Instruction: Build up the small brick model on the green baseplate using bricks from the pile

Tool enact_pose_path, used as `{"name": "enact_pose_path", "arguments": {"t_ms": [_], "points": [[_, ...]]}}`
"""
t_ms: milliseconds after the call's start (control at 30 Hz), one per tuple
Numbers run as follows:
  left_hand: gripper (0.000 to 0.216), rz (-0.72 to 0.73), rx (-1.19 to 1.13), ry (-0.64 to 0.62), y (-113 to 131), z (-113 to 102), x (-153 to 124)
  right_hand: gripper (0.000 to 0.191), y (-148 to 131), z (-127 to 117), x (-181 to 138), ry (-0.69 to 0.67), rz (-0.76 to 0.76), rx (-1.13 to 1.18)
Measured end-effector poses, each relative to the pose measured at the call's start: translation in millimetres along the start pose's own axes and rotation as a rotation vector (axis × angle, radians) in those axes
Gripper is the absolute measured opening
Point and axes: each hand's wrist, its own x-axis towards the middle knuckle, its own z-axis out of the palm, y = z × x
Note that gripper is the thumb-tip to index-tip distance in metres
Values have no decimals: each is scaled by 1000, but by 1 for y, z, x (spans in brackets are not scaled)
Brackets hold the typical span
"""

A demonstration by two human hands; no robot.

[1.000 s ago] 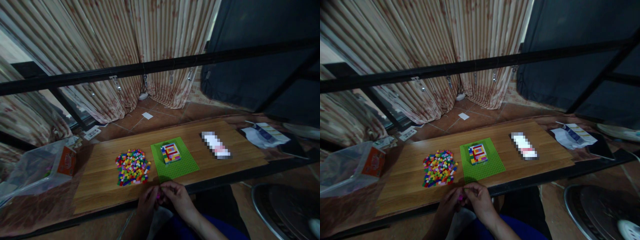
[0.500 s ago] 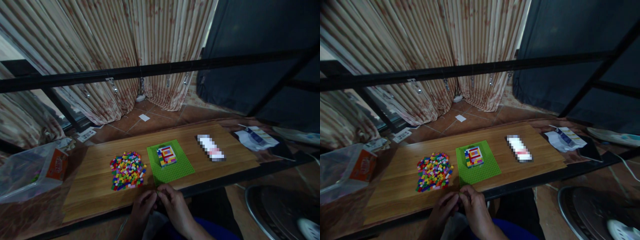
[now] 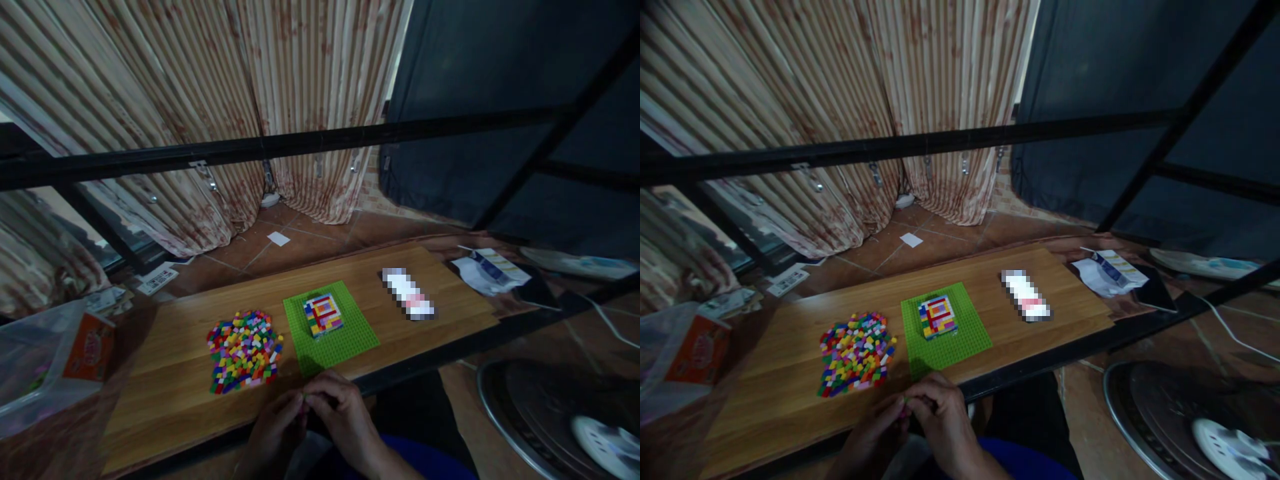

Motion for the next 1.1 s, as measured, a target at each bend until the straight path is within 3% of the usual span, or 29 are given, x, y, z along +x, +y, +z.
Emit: {"name": "enact_pose_path", "arguments": {"t_ms": [400, 767, 900, 1100], "points": [[44, 8, 110, 48, 12, 7, 7, 15, 4, -9, 5, 5, -17, -82], [43, 171, 587, 68, 45, -6, 27, 15, 5, -27, 13, 84, 17, -90], [47, 164, 678, -27, 50, -16, 35, 15, 8, -34, 17, 105, 30, -112], [44, 80, 721, -274, 65, -31, 40, 17, 11, -44, 21, 131, 21, -128]]}}
